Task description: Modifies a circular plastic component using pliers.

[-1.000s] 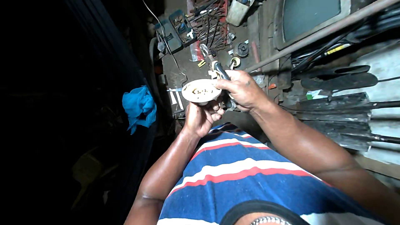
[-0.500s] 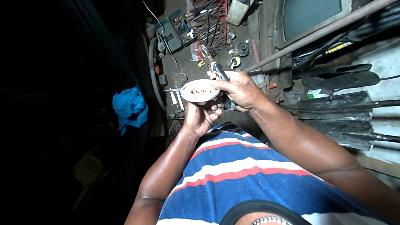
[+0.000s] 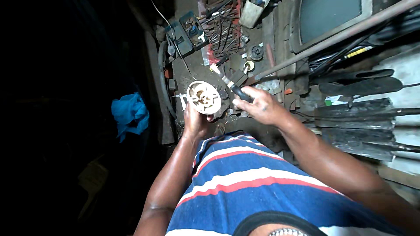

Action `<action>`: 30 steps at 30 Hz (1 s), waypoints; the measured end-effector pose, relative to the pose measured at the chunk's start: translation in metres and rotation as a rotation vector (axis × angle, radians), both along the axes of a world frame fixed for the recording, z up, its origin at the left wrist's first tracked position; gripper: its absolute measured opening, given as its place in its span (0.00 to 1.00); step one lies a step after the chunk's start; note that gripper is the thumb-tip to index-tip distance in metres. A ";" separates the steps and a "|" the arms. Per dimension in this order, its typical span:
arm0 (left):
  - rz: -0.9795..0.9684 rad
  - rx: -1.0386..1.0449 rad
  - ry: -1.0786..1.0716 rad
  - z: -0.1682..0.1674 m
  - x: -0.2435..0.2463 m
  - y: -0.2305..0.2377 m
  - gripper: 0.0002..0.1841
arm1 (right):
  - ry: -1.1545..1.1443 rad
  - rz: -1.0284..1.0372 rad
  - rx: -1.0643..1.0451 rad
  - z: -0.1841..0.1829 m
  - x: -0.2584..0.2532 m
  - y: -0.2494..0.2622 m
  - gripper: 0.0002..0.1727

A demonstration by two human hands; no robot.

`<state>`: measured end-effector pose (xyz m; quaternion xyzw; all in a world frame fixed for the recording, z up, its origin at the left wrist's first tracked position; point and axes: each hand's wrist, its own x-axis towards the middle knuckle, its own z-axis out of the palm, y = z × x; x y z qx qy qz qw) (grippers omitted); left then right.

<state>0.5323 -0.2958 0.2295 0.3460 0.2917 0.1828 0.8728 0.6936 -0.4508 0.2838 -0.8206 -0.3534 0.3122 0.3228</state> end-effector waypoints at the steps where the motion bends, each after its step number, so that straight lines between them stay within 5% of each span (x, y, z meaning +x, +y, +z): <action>1: 0.020 0.044 0.031 -0.003 -0.002 0.005 0.16 | -0.030 0.052 -0.030 0.003 0.001 -0.008 0.14; 5: 0.131 0.291 0.105 -0.015 0.000 0.022 0.24 | -0.186 0.283 -0.087 0.009 -0.001 -0.029 0.15; 13: 0.120 0.760 0.003 -0.024 -0.001 0.035 0.19 | -0.563 0.493 0.036 0.012 -0.007 -0.033 0.18; 30: 0.098 1.124 -0.037 -0.014 -0.008 0.040 0.21 | -0.461 0.547 0.082 0.011 -0.009 -0.028 0.17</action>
